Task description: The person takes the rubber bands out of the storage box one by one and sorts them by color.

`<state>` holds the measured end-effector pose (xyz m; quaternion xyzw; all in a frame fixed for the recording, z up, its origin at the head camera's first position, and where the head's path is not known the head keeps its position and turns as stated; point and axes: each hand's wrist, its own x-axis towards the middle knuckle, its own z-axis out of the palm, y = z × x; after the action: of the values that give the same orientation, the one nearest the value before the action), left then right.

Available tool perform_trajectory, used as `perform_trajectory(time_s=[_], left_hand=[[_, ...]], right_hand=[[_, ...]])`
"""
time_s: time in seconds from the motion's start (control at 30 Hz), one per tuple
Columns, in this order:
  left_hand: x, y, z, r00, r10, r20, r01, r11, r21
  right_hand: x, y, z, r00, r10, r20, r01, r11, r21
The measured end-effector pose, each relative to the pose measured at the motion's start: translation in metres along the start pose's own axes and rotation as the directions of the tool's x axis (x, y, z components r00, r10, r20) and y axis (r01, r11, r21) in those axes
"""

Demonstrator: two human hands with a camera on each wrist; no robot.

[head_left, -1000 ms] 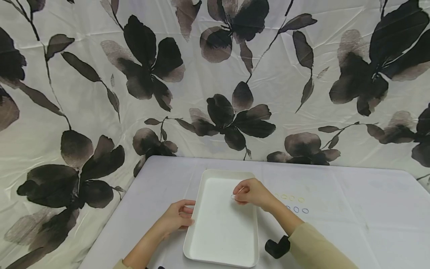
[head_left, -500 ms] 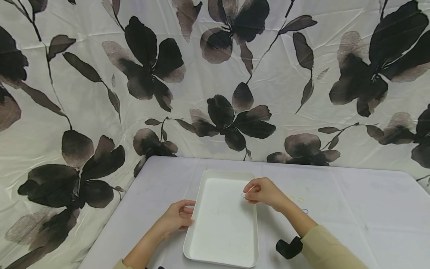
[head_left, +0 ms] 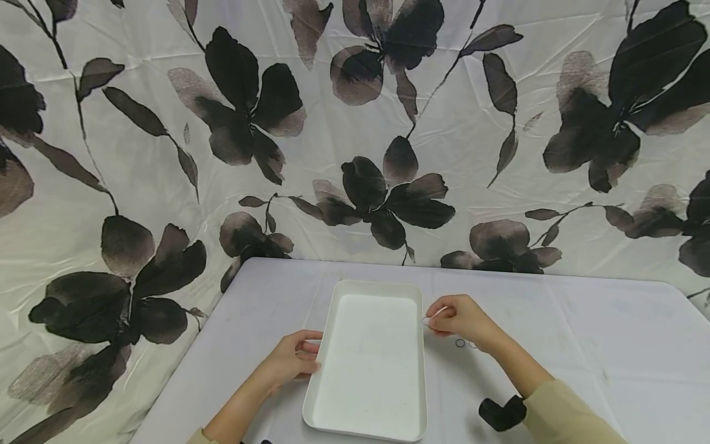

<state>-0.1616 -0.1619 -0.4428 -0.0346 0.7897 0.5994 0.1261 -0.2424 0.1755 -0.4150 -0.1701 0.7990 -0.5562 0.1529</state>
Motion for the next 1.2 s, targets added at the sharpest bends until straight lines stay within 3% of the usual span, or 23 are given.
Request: perform_trajectory(time_s=[1.2], left_hand=[[-0.001,0.0,0.0,1.0,0.005,0.003,-0.005,1.0,-0.014]], right_hand=[[-0.046,0.025,-0.061,0.993,0.072,-0.098,-0.08,0.994,-0.074]])
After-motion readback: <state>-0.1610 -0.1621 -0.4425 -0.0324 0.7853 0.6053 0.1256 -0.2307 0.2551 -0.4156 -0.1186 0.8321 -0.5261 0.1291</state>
